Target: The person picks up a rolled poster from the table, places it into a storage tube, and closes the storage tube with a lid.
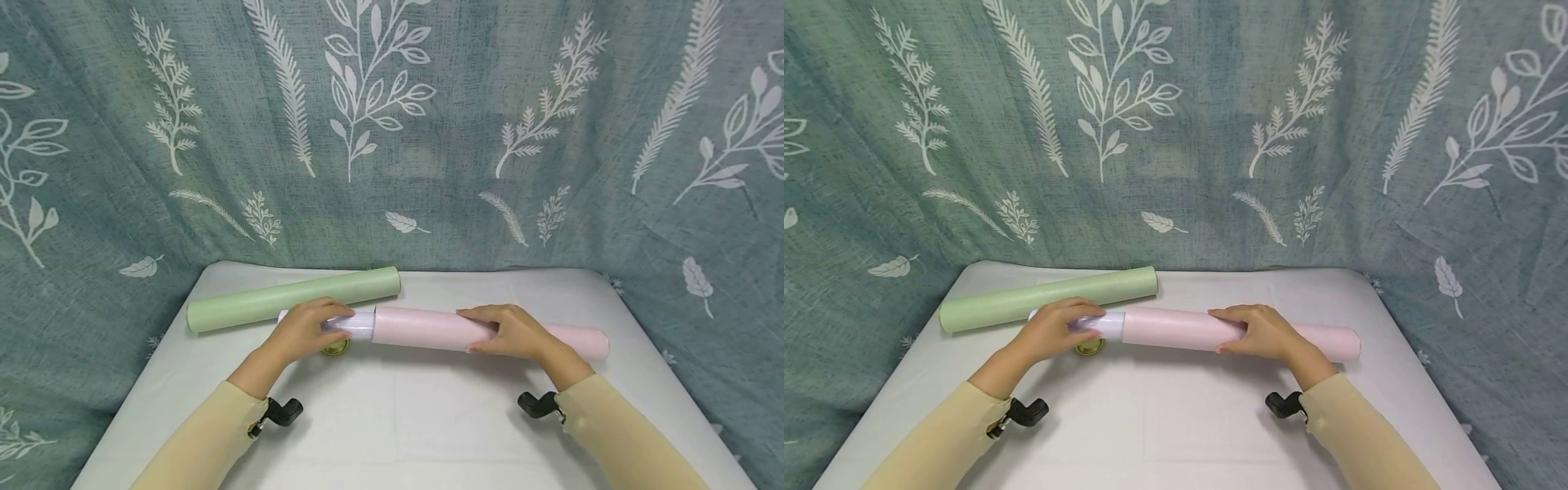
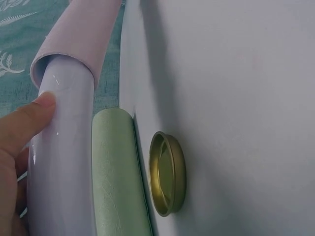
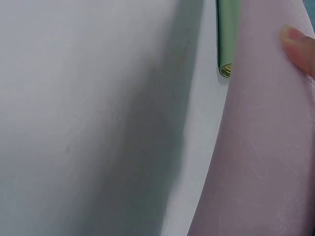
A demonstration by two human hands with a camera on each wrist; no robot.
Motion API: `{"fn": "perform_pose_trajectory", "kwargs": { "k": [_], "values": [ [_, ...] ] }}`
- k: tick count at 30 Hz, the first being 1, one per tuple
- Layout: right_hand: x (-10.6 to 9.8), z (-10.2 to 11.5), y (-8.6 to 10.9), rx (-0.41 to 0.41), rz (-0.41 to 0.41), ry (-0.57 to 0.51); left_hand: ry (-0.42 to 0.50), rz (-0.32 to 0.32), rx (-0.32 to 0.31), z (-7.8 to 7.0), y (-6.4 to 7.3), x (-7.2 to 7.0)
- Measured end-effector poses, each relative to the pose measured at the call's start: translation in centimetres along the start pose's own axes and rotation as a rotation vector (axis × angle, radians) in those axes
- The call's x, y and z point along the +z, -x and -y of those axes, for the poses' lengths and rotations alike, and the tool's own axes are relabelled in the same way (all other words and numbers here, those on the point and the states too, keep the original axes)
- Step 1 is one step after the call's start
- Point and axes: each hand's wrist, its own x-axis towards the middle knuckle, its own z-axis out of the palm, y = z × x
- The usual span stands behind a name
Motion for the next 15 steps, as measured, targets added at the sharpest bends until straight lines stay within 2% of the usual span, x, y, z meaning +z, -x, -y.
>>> {"fn": "perform_pose_trajectory", "kwargs": {
  "k": [8,15],
  "values": [
    [0.01,0.13,-0.05,0.006,0.015,-0.003,-0.062,-0.007,0.072,-0.61,-0.63,0.43],
    [-0.02,0.17,-0.07,0.009,0.01,-0.008,-0.118,-0.005,0.086,-0.87,-0.73,0.37]
  ]
}}
